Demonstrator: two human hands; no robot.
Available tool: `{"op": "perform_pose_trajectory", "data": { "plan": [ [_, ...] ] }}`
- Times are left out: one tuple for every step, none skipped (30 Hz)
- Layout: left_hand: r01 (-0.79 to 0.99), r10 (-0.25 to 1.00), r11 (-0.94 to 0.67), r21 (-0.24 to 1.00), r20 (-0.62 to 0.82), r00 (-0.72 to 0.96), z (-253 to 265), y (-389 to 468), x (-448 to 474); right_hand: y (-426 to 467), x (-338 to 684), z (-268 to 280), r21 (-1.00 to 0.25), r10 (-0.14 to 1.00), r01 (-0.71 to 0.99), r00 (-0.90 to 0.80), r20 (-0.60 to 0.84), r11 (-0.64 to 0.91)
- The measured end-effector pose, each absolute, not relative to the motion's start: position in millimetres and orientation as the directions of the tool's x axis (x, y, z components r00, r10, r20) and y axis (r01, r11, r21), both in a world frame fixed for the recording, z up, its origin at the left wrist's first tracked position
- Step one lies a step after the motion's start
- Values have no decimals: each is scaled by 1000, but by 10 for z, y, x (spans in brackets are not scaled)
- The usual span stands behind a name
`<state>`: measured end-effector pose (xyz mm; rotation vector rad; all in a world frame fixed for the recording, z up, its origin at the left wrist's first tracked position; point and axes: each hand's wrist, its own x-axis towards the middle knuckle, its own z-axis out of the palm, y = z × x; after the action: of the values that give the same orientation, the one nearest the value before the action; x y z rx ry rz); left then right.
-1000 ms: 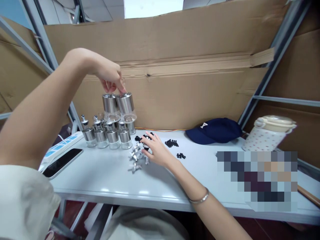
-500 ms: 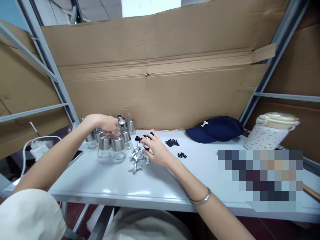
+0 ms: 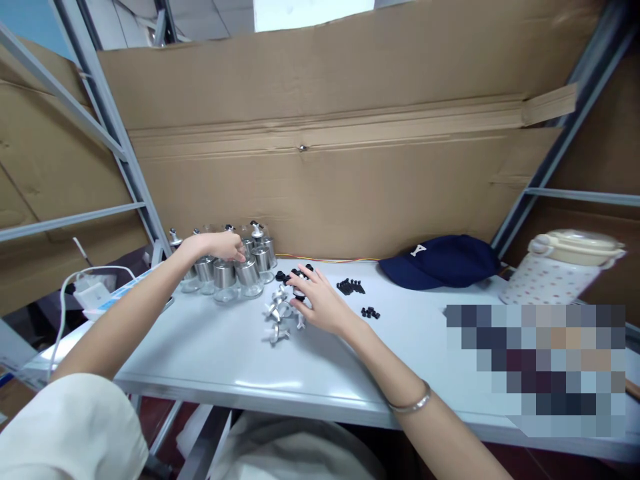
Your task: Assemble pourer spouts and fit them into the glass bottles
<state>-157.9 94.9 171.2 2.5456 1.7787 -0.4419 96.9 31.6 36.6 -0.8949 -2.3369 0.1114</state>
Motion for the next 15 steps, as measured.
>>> {"op": "perform_pose_trajectory", "data": {
  "plan": [
    [909,911,-381,-166,-233,340,1688,973,-1585,316,970,365,-291,630,575,-573,524,765],
    [898,902,-406,-171,-235,363,1664,1001,-1590,315,971,366,-292,631,575,-573,523,764],
    [888,896,-424,-177,-227,382,1640,1033,-1597,313,972,369,-292,632,576,-573,521,763],
    [880,892,-438,-183,-209,401,1616,1069,-1607,309,972,373,-292,633,577,-575,519,763],
    [873,890,-448,-189,-187,416,1592,1105,-1622,304,973,379,-292,635,578,-576,516,762],
    [869,888,-455,-193,-165,428,1567,1139,-1641,299,973,385,-294,637,580,-576,512,760],
    [868,887,-459,-190,-147,437,1543,1168,-1663,294,973,390,-296,640,581,-576,509,758],
    [869,886,-462,-178,-137,443,1521,1187,-1686,290,973,393,-300,643,582,-575,506,756],
    [872,886,-462,-159,-129,446,1501,1194,-1709,286,973,395,-303,645,582,-574,504,754],
    [876,886,-461,-141,-123,446,1488,1187,-1730,285,973,396,-305,646,582,-573,504,754],
    [881,889,-456,-126,-119,443,1485,1166,-1748,284,973,396,-305,647,582,-573,504,753],
    [885,891,-451,-117,-110,440,1495,1134,-1765,284,973,395,-306,648,583,-572,503,753],
    [887,894,-448,-111,-95,439,1522,1094,-1781,285,973,395,-306,648,583,-573,502,752],
    [889,894,-447,-102,-68,442,1568,1054,-1801,285,973,395,-307,648,583,-573,501,752],
    [893,897,-441,-88,-23,441,1631,1020,-1828,286,972,396,-307,649,583,-573,500,752]
  ]
}}
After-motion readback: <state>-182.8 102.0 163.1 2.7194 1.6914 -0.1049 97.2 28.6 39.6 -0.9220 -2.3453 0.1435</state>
